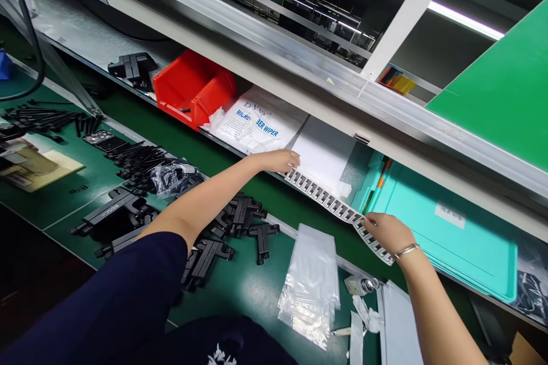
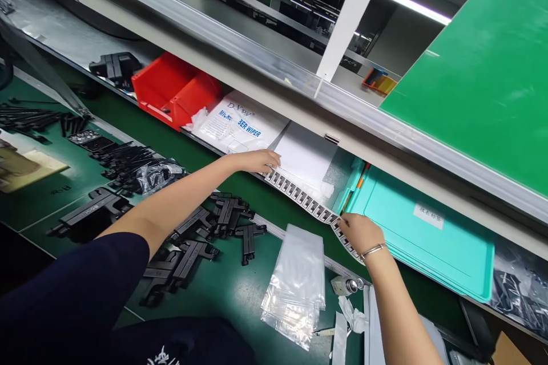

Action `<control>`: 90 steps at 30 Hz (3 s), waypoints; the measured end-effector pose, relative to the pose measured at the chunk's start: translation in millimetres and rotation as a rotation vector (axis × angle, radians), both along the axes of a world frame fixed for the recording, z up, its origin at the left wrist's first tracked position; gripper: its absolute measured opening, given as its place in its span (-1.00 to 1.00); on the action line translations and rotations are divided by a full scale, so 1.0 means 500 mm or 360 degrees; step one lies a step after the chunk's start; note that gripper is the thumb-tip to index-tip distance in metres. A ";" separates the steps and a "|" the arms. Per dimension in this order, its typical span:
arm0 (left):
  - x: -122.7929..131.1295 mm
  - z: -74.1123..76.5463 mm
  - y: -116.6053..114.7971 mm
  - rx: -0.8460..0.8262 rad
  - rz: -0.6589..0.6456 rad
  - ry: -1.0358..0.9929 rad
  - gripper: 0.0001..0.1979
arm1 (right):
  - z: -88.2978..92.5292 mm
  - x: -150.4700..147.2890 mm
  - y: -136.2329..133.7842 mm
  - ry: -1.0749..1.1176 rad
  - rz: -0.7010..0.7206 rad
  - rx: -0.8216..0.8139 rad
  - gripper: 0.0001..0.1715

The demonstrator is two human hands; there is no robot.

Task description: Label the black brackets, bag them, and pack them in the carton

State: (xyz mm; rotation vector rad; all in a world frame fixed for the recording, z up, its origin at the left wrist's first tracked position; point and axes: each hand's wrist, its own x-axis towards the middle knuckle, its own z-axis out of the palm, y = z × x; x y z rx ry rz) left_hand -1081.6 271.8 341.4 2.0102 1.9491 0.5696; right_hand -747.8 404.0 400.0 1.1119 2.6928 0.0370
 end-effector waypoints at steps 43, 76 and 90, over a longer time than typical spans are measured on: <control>0.132 0.051 0.083 0.0214 -0.0140 -0.1124 -0.85 | -0.078 -0.189 -0.064 0.1539 0.0374 0.0046 -0.75; 0.351 0.042 0.020 0.0075 0.0107 -0.2426 -0.83 | -0.277 0.138 -0.171 0.1704 -0.0094 -0.1669 -0.53; 0.768 -0.109 -0.095 -0.0561 -0.0195 -0.1902 -0.50 | -0.204 0.467 -0.232 0.2048 -0.0612 -0.1422 -0.64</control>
